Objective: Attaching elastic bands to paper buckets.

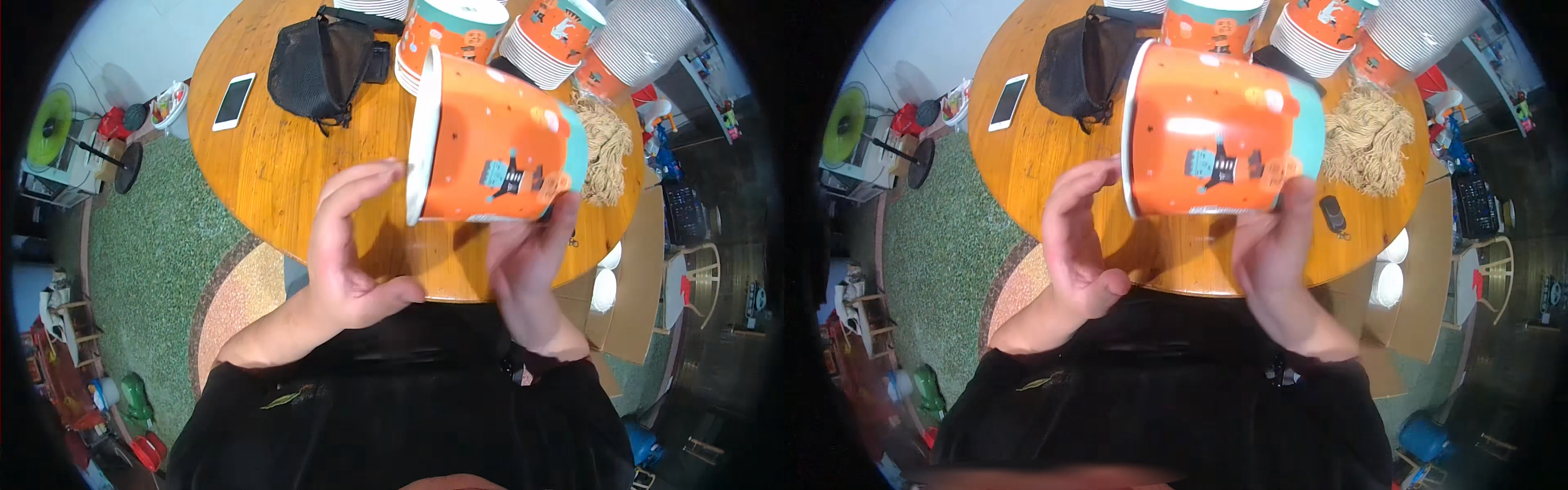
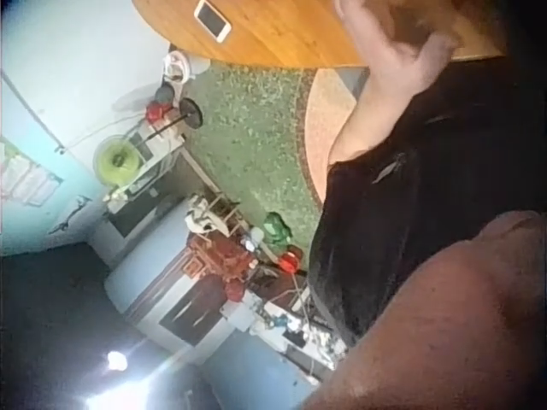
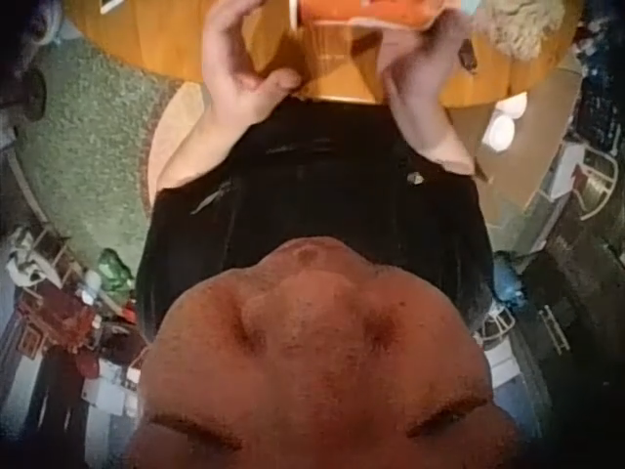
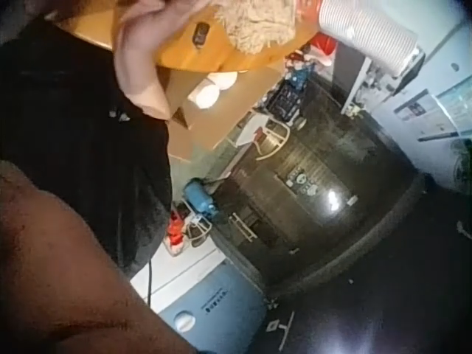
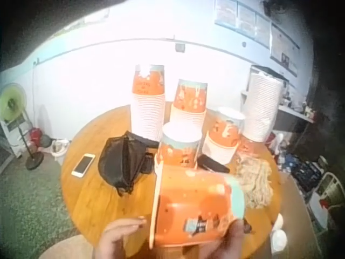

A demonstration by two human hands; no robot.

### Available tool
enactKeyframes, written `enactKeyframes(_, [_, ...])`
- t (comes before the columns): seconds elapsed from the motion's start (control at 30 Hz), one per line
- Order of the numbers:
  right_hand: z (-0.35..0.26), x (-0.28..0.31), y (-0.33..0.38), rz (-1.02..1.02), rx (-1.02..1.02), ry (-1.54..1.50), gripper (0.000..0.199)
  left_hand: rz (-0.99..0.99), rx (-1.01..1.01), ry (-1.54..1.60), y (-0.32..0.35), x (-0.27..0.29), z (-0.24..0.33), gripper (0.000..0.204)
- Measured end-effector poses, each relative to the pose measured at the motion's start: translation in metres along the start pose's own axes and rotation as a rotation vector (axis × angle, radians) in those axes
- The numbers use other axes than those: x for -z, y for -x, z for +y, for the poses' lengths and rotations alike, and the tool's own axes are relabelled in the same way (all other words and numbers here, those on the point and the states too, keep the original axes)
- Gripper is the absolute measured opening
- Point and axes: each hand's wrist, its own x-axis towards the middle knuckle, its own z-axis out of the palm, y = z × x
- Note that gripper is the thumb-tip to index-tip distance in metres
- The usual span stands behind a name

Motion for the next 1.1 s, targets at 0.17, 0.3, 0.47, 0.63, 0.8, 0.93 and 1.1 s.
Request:
enactKeyframes(0.17, [0.035, -0.004, 0.035, -0.036, -0.107, 0.078, 0.088, 0.153, 0.471, 0.292, -0.009, -0.022, 0.037, 0.045])
enactKeyframes(0.3, [0.029, 0.023, 0.026, -0.162, 0.130, 0.459, 0.124, -0.090, 0.375, -0.040, -0.020, 0.010, 0.044, 0.024])
enactKeyframes(0.47, [-0.007, 0.023, -0.007, -0.241, 0.054, 0.453, 0.153, -0.227, 0.458, 0.076, -0.017, 0.035, 0.045, 0.032])
enactKeyframes(0.63, [-0.011, 0.015, -0.012, -0.384, -0.393, 0.332, 0.157, -0.404, 0.130, -0.126, -0.022, 0.050, 0.032, 0.030])
enactKeyframes(0.8, [0.000, 0.027, 0.003, -0.496, -0.141, 0.679, 0.156, -0.443, -0.114, -0.505, -0.025, 0.058, 0.045, 0.025])
enactKeyframes(0.93, [0.000, 0.029, 0.003, -0.535, -0.063, 0.562, 0.169, -0.482, -0.128, -0.569, -0.015, 0.054, 0.044, 0.015])
enactKeyframes(1.1, [0.008, 0.022, 0.006, -0.537, 0.034, 0.779, 0.164, -0.523, -0.098, -0.525, -0.010, 0.045, 0.048, 0.014])
